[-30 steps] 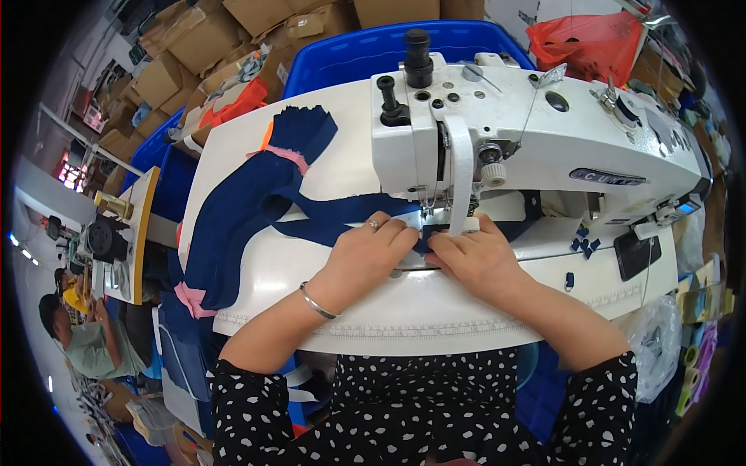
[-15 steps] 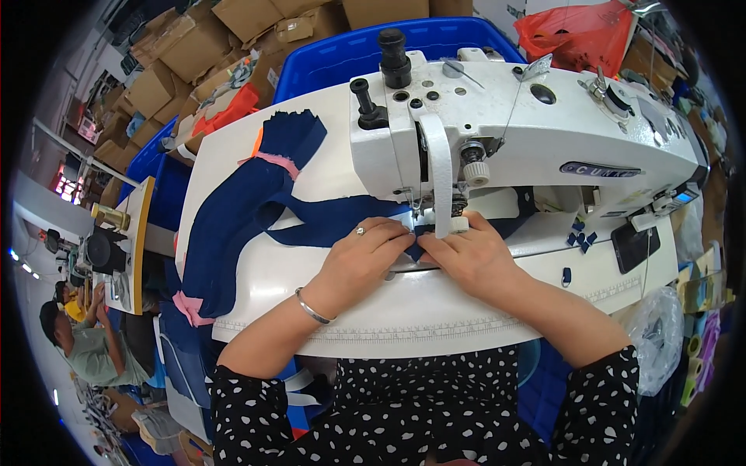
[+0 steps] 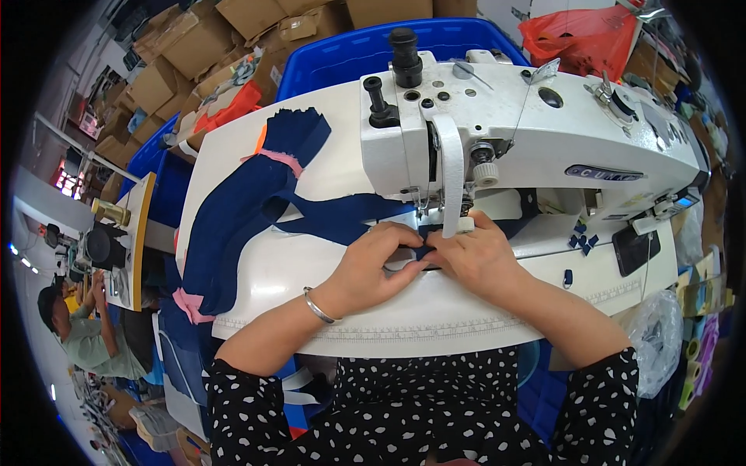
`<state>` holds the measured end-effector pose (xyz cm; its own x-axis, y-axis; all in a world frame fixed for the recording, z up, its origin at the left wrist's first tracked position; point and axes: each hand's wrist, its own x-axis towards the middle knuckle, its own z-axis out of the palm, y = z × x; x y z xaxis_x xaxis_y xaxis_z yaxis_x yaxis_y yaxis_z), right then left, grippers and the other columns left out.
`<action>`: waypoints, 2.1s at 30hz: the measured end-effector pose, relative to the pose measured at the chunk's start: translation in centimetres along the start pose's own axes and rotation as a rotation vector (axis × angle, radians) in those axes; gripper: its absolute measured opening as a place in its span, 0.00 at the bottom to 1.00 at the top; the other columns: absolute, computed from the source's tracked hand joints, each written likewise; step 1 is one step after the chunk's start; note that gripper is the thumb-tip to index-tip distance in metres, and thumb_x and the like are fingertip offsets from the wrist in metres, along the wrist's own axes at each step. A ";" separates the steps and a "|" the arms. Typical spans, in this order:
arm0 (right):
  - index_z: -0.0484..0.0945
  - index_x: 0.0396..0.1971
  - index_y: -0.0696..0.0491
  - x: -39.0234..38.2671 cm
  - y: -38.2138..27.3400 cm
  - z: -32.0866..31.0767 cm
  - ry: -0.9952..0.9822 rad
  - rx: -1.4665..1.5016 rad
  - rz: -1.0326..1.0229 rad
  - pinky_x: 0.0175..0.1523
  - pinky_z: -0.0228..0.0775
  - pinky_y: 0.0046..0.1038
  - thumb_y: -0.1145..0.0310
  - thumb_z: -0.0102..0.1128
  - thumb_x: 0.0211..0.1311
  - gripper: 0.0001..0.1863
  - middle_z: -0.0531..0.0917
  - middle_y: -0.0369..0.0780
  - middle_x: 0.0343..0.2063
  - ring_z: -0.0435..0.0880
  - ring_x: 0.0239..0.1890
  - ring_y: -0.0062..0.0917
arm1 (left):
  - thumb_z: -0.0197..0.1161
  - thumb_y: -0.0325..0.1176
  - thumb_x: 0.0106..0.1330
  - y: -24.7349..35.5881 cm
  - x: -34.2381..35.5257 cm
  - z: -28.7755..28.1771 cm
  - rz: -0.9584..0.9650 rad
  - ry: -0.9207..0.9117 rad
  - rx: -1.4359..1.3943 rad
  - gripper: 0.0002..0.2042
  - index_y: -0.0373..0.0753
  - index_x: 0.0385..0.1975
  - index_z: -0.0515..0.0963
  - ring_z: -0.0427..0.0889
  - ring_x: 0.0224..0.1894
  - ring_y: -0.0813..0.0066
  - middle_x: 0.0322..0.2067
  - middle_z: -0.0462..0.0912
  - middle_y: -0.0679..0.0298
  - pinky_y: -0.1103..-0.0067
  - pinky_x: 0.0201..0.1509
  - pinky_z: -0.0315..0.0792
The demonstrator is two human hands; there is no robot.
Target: Sewing together components of a bag using an industrial sewing machine.
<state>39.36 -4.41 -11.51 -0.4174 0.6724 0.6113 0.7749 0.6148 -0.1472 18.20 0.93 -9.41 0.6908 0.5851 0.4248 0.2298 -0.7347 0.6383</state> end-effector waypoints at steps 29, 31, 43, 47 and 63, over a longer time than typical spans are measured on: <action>0.85 0.33 0.50 -0.1 0.2 -0.4 -0.067 0.065 0.036 0.63 0.62 0.35 0.72 0.66 0.52 0.07 0.86 0.32 0.36 0.82 0.39 0.23 | 0.64 0.27 0.51 -2.4 -0.3 0.6 0.471 0.014 0.564 0.12 0.36 0.37 0.79 0.83 0.41 0.67 0.40 0.83 0.62 0.76 0.38 0.79; 0.85 0.33 0.50 -0.2 0.2 -0.3 -0.058 0.058 0.039 0.63 0.62 0.35 0.72 0.66 0.51 0.08 0.85 0.32 0.36 0.82 0.39 0.24 | 0.62 0.27 0.51 -2.4 -0.6 0.6 0.484 -0.057 0.556 0.14 0.33 0.39 0.79 0.82 0.42 0.66 0.42 0.82 0.60 0.76 0.40 0.79; 0.84 0.32 0.50 -0.1 0.2 -0.3 -0.055 0.059 0.029 0.62 0.62 0.36 0.72 0.66 0.52 0.06 0.85 0.32 0.34 0.82 0.35 0.25 | 0.63 0.27 0.53 -2.4 -0.8 1.6 0.420 -0.009 0.621 0.12 0.33 0.38 0.79 0.83 0.41 0.67 0.42 0.84 0.59 0.77 0.38 0.80; 0.85 0.31 0.50 -0.2 0.3 -0.3 -0.058 0.060 0.032 0.62 0.62 0.35 0.72 0.66 0.52 0.06 0.85 0.32 0.34 0.82 0.35 0.24 | 0.63 0.27 0.53 -2.1 -0.8 1.5 0.412 -0.013 0.595 0.12 0.34 0.37 0.79 0.82 0.40 0.67 0.41 0.84 0.60 0.77 0.38 0.79; 0.84 0.35 0.49 -0.3 0.4 -0.5 -0.156 0.059 0.053 0.64 0.59 0.38 0.72 0.63 0.55 0.08 0.85 0.33 0.36 0.82 0.39 0.27 | 0.64 0.27 0.53 -2.2 -0.7 1.9 0.289 0.017 0.471 0.11 0.35 0.36 0.81 0.82 0.39 0.67 0.40 0.84 0.62 0.77 0.42 0.79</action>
<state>39.98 -4.57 -11.33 -0.4486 0.7577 0.4741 0.7707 0.5965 -0.2241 18.45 1.49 -12.35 0.7607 0.3394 0.5533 0.3169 -0.9381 0.1398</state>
